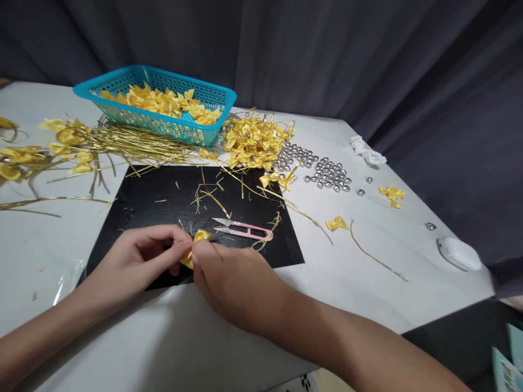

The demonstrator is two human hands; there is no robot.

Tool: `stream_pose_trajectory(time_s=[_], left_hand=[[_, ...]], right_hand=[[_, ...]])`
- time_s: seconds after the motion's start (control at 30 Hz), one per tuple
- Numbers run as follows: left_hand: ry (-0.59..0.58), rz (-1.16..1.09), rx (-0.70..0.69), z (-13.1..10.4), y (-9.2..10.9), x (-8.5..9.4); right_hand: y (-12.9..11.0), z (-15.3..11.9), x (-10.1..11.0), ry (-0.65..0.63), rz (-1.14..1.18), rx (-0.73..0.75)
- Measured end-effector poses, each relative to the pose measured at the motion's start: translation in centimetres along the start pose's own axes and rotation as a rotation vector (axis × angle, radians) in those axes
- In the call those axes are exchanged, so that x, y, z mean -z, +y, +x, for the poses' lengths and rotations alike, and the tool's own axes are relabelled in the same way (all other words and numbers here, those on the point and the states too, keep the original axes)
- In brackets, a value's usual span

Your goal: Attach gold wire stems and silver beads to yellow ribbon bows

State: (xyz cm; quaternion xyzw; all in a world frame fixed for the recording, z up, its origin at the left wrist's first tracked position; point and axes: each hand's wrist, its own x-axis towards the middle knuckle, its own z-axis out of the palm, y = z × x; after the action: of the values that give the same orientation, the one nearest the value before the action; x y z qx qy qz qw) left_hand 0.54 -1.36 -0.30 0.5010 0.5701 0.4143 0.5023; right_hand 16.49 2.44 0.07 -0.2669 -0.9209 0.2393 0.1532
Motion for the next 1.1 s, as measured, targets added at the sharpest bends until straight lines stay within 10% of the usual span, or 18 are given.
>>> stream_pose_trajectory(time_s=[0.17, 0.4, 0.8, 1.1], left_hand=[[0.167, -0.003, -0.038, 0.0, -0.2, 0.6], [0.244, -0.032, -0.06, 0.2, -0.6, 0.6], [0.098, 0.065, -0.072, -0.1, -0.3, 0.5], [-0.029, 0.181, -0.13, -0.2, -0.2, 0.3]], right_hand=[[0.1, 0.3, 1.5, 0.0, 0.335, -0.267], [0.7, 1.2, 4.2, -0.347, 0.484, -0.633], [2.4, 1.1, 5.5, 0.133, 0.082, -0.166], [0.0, 2.6, 7.2, -0.082, 0.466, -0.216]])
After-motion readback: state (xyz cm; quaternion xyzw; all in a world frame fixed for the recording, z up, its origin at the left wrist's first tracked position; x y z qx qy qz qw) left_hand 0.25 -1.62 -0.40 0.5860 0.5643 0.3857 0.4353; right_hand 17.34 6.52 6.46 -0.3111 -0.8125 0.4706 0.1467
